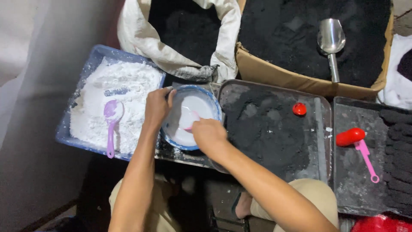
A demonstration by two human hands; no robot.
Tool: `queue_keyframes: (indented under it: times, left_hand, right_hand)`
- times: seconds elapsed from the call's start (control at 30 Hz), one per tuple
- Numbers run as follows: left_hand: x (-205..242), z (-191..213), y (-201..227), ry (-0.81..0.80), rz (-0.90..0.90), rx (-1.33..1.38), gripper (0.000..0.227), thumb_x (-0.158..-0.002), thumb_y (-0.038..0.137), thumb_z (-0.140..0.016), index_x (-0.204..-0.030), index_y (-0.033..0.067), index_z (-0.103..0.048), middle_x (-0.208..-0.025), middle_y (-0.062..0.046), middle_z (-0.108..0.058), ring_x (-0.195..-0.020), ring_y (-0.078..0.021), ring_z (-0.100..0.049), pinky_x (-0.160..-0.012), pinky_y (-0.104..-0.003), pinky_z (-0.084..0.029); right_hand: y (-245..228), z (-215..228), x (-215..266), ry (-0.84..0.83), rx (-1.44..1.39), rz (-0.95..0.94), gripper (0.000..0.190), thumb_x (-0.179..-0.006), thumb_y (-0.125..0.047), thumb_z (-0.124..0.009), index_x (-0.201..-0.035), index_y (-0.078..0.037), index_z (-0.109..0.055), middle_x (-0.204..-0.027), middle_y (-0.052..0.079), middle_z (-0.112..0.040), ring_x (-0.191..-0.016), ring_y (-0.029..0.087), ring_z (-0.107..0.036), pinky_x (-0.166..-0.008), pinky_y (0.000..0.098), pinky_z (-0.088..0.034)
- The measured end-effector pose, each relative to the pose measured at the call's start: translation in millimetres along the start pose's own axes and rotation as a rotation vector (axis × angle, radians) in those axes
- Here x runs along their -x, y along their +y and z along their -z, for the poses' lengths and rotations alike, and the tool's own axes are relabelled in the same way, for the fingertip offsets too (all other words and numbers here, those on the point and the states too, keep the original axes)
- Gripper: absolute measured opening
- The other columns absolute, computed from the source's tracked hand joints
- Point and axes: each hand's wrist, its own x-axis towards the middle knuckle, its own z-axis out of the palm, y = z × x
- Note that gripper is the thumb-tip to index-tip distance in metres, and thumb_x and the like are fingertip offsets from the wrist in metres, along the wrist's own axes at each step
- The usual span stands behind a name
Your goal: Mixing white powder into a liquid in a bowl using a spoon at a workstation.
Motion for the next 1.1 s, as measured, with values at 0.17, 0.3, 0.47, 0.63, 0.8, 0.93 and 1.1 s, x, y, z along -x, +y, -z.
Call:
queue_keyframes:
  times: [0.17, 0.3, 0.47, 0.63, 0.8, 0.93, 1.1]
  left_hand:
    - [3, 1, 2, -0.004, 0.039, 0.016, 0.021, -0.083, 0.021, -0.055, -0.087, 0.0035, -0.065, -0.074, -0.015, -0.062, -0.073, -0.0327, -0.06, -0.064, -0.038, -0.049]
    - [0, 10, 15, -0.034, 0.121, 0.081, 0.018, -0.082, 0.018, -0.055, -0.087, 0.0034, -0.065, -0.073, -0.016, -0.062, -0.073, -0.0312, -0.061, -0.066, -0.035, -0.049]
    - [0, 9, 10, -0.06, 0.131, 0.125, 0.018, -0.081, 0.017, -0.056, -0.086, 0.0021, -0.065, -0.074, -0.017, -0.062, -0.075, -0.034, -0.06, -0.065, -0.038, -0.049]
    - [-3, 12, 13, -0.054, 0.098, 0.151, 0.02, -0.081, 0.015, -0.054, -0.085, -0.0011, -0.065, -0.074, -0.02, -0.062, -0.074, -0.0371, -0.059, -0.063, -0.039, -0.049]
    - [-1, 4, 6, -0.036, 0.089, 0.107, 0.018, -0.08, 0.015, -0.056, -0.084, -0.0001, -0.065, -0.073, -0.018, -0.062, -0.071, -0.0337, -0.06, -0.062, -0.036, -0.05]
    - [1, 11, 13, -0.033, 0.099, 0.083, 0.018, -0.079, 0.016, -0.057, -0.082, 0.0003, -0.065, -0.072, -0.018, -0.062, -0.071, -0.0319, -0.061, -0.063, -0.035, -0.05]
    - [0, 4, 7, -0.046, 0.102, 0.073, 0.016, -0.08, 0.013, -0.057, -0.082, 0.0003, -0.065, -0.068, -0.017, -0.062, -0.065, -0.03, -0.061, -0.058, -0.033, -0.05]
  right_hand:
    - [11, 43, -5, -0.215, -0.52, -0.313, 0.031, -0.079, -0.012, -0.043, -0.102, 0.002, -0.056, -0.083, 0.024, -0.06, -0.082, 0.037, -0.059, -0.063, 0.0454, -0.049]
    - [23, 18, -31, -0.139, -0.591, -0.431, 0.026, -0.081, -0.018, -0.045, -0.096, -0.004, -0.061, -0.08, 0.019, -0.062, -0.082, 0.033, -0.06, -0.062, 0.0412, -0.05]
    - [-7, 12, -36, -0.161, -0.617, -0.398, 0.029, -0.08, -0.014, -0.044, -0.101, 0.0, -0.057, -0.083, 0.023, -0.06, -0.083, 0.035, -0.059, -0.061, 0.0447, -0.049]
    - [-28, 23, -17, -0.267, -0.471, -0.217, 0.029, -0.076, -0.006, -0.046, -0.1, 0.004, -0.057, -0.085, 0.028, -0.058, -0.084, 0.041, -0.057, -0.066, 0.0502, -0.047]
    - [-18, 9, 4, -0.236, -0.097, 0.089, 0.02, -0.075, 0.003, -0.043, -0.083, 0.005, -0.062, -0.072, 0.023, -0.061, -0.07, 0.034, -0.061, -0.059, 0.0445, -0.05]
    - [4, -11, 1, -0.156, 0.109, 0.198, 0.017, -0.077, 0.001, -0.046, -0.071, 0.0, -0.061, -0.063, 0.016, -0.06, -0.061, 0.027, -0.06, -0.053, 0.038, -0.05]
    - [25, -15, -2, -0.094, 0.384, 0.181, 0.019, -0.072, -0.001, -0.05, -0.058, -0.012, -0.057, -0.057, 0.006, -0.059, -0.054, 0.018, -0.057, -0.047, 0.0307, -0.046]
